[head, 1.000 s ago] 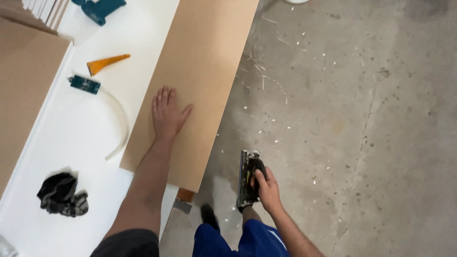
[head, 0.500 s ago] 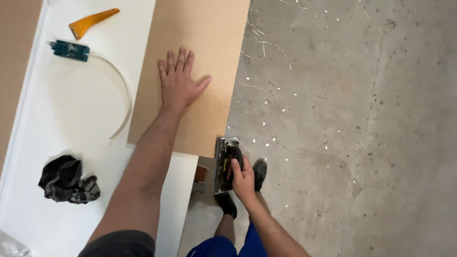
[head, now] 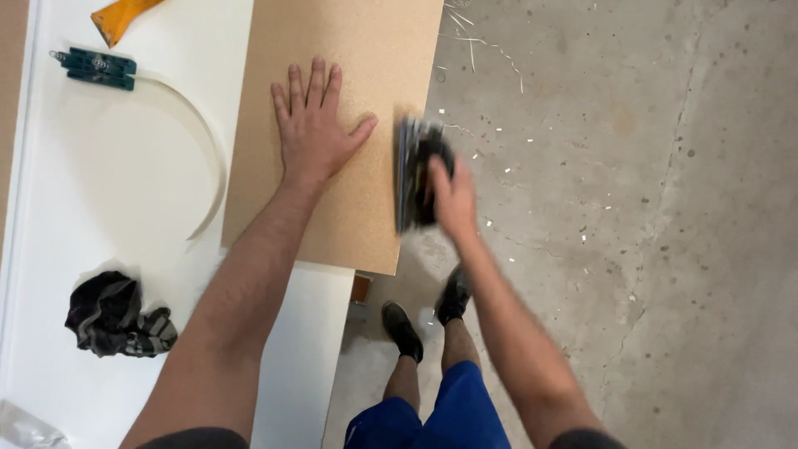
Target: Trimming excess edge banding and sanding the edges of a wooden board on a workbench.
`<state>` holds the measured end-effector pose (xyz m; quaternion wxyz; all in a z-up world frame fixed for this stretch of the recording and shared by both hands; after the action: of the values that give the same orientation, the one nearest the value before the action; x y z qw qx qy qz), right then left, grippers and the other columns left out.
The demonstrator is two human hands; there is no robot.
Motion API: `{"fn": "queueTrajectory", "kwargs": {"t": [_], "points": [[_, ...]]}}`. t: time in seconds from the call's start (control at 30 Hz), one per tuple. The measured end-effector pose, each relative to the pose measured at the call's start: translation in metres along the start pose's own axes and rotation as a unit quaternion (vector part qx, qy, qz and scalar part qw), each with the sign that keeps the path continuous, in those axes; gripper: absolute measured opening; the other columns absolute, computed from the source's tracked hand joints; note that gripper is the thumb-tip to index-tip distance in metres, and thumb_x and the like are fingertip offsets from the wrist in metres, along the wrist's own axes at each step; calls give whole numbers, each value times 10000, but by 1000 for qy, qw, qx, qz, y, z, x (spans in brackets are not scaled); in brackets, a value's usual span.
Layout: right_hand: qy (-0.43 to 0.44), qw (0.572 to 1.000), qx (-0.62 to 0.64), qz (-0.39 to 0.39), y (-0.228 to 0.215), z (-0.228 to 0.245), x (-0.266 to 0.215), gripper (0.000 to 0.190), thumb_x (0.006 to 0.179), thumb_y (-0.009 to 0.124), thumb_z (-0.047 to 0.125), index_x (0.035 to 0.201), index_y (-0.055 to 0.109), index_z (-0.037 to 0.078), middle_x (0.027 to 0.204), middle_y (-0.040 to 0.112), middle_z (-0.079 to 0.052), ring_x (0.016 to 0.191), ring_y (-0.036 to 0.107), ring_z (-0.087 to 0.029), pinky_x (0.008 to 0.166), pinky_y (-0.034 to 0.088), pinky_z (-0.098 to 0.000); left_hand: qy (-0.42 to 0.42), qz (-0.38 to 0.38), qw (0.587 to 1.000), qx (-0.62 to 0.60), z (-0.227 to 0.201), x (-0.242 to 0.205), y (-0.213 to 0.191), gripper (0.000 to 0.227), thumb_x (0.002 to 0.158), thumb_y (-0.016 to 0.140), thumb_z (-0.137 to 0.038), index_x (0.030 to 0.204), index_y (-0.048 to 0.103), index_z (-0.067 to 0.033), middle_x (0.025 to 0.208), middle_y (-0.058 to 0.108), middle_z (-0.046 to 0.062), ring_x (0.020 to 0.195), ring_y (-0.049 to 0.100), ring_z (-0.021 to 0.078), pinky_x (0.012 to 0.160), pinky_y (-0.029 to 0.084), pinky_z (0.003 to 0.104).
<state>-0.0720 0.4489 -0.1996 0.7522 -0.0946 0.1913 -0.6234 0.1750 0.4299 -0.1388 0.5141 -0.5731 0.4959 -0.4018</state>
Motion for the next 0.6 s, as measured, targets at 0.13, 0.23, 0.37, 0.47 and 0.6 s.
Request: {"fn": "queueTrajectory", "kwargs": {"t": [0.13, 0.23, 0.37, 0.47, 0.6], "points": [[76, 991, 92, 58, 16, -19, -136, 275, 1044, 481, 363, 1067, 584, 109, 789, 569, -4, 670, 579, -138, 565, 493, -290, 3, -15, 1000, -9, 2, 0, 5, 940, 961, 448, -744, 1650, 303, -122, 1711, 198, 122, 1556, 109, 417, 1222, 22, 639], [82, 995, 9, 48, 12, -14, -59, 381, 1021, 463, 394, 1166, 609, 73, 861, 614, -33, 743, 598, -163, 626, 517, -330, 15, -35, 999, -5, 0, 0, 3, 927, 967, 458, -736, 1641, 329, -114, 1704, 234, 125, 1548, 152, 434, 1220, 36, 644], [25, 1000, 4, -18, -2, 5, 40, 451, 973, 469, 497, 1138, 626, 107, 875, 667, -57, 841, 631, -216, 771, 504, -403, 11, -19, 1000, 0, -2, -2, 1, 934, 974, 424, -750, 1653, 302, -120, 1713, 191, 121, 1558, 117, 420, 1226, 20, 639], [19, 1000, 0, 0, 14, -14, -69, 362, 1012, 477, 433, 1048, 604, 95, 814, 622, -60, 774, 613, -224, 727, 485, -398, 8, -14, 1000, -9, -2, -2, 4, 931, 966, 443, -739, 1647, 317, -116, 1710, 201, 115, 1557, 105, 407, 1226, 17, 634], [-7, 999, -2, 43, 16, -17, -128, 402, 1014, 515, 352, 1261, 598, 45, 1061, 687, -155, 987, 670, -311, 854, 512, -410, -7, 0, 1000, -11, 1, 0, 4, 944, 960, 428, -752, 1656, 289, -129, 1720, 167, 86, 1565, 72, 391, 1233, -10, 622]]}}
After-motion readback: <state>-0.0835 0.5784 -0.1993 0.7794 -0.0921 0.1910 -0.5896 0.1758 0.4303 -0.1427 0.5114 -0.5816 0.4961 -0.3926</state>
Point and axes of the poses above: each hand's wrist, its own x-axis towards the middle knuckle, its own y-axis out of the palm, z = x × y, the point moved 9 cm from there along x, towards the middle knuckle
